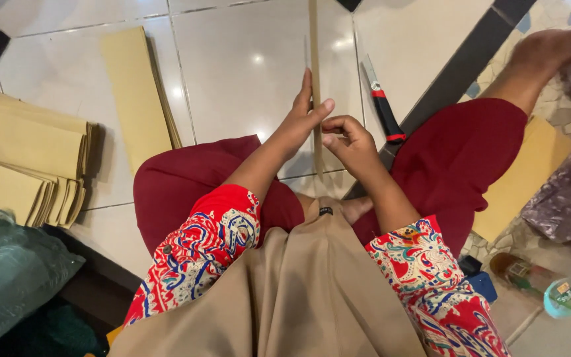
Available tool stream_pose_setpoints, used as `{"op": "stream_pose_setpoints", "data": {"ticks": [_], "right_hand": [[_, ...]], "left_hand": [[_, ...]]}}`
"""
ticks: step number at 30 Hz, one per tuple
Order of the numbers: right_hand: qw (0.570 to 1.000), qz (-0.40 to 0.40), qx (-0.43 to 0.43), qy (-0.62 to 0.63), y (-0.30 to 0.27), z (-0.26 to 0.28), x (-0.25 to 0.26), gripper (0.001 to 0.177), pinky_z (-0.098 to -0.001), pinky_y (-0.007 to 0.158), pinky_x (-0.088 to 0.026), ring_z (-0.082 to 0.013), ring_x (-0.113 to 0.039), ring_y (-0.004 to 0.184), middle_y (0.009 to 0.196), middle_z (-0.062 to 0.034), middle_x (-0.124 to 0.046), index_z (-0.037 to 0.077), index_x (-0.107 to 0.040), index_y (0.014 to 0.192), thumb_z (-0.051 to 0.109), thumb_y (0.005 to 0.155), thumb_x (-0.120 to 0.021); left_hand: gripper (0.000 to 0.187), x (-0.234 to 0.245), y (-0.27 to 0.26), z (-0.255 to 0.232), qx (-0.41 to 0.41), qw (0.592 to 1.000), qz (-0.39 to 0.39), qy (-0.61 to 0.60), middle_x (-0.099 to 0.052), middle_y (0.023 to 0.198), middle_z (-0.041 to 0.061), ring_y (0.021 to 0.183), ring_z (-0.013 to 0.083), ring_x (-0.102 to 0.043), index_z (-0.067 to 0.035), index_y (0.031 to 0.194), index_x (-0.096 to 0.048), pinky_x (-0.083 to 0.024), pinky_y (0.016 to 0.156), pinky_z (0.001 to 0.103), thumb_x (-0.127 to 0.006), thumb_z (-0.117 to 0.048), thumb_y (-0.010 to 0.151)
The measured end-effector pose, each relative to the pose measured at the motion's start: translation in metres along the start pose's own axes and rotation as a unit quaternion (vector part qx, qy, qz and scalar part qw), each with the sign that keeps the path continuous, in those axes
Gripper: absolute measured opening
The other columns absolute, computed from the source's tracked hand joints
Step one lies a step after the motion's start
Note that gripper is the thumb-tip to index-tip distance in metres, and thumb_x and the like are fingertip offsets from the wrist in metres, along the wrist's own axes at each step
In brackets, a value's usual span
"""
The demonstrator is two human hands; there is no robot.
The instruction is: The person, while sitting on the floor, uses a utility knife to score and fold pieces of light brown paper or fabric, stacking the finished items to the side.
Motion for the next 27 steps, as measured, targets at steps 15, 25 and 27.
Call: {"op": "stream_pose_setpoints", "data": {"ticks": [15,25,27], "right_hand": [[0.997,-0.014,0.023,0.072,0.011,-0.022,0.011,0.04,-0.027,0.09,-0.059,-0.0161,-0.067,0.113,0.125,-0.0085,-0.061,0.002,-0.058,0.124,0.005,0.091,-0.081],[0.992,-0.085,0.077,0.049,0.014,-0.001,0.028,0.05,-0.026,0.089,-0.055,-0.0115,-0.063,0.102,0.122,-0.0089,-0.06,0.011,-0.041,0.15,-0.001,0.106,-0.059],[0.988,-0.119,0.075,0.057,0.018,-0.005,0.035,0.06,-0.0296,0.087,-0.057,-0.0129,-0.065,0.099,0.116,-0.0096,-0.062,0.012,-0.037,0.154,0.005,0.104,-0.069]], "left_hand": [[0.101,-0.004,0.005,0.004,0.012,0.996,0.039,-0.077,0.006,0.172,0.031,0.156,0.0546,-0.007,-0.021,0.168,0.005,-0.019,0.126,0.067,-0.054,-0.069,0.101],[0.094,-0.022,-0.018,-0.041,0.036,0.975,-0.009,-0.221,-0.012,0.174,0.018,0.158,0.0445,-0.017,-0.022,0.168,-0.014,-0.02,0.126,0.066,-0.047,-0.074,0.097],[0.086,-0.023,-0.015,-0.039,0.009,0.979,0.009,-0.203,-0.013,0.175,0.013,0.159,0.04,-0.02,-0.025,0.169,-0.011,-0.023,0.126,0.062,-0.041,-0.072,0.103]]}}
Point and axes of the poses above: each hand's wrist, its own y-axis towards the middle knuckle, its own x-axis out of the back of the hand, z = x × y, the point moved 5 cm from there along y, towards the middle knuckle
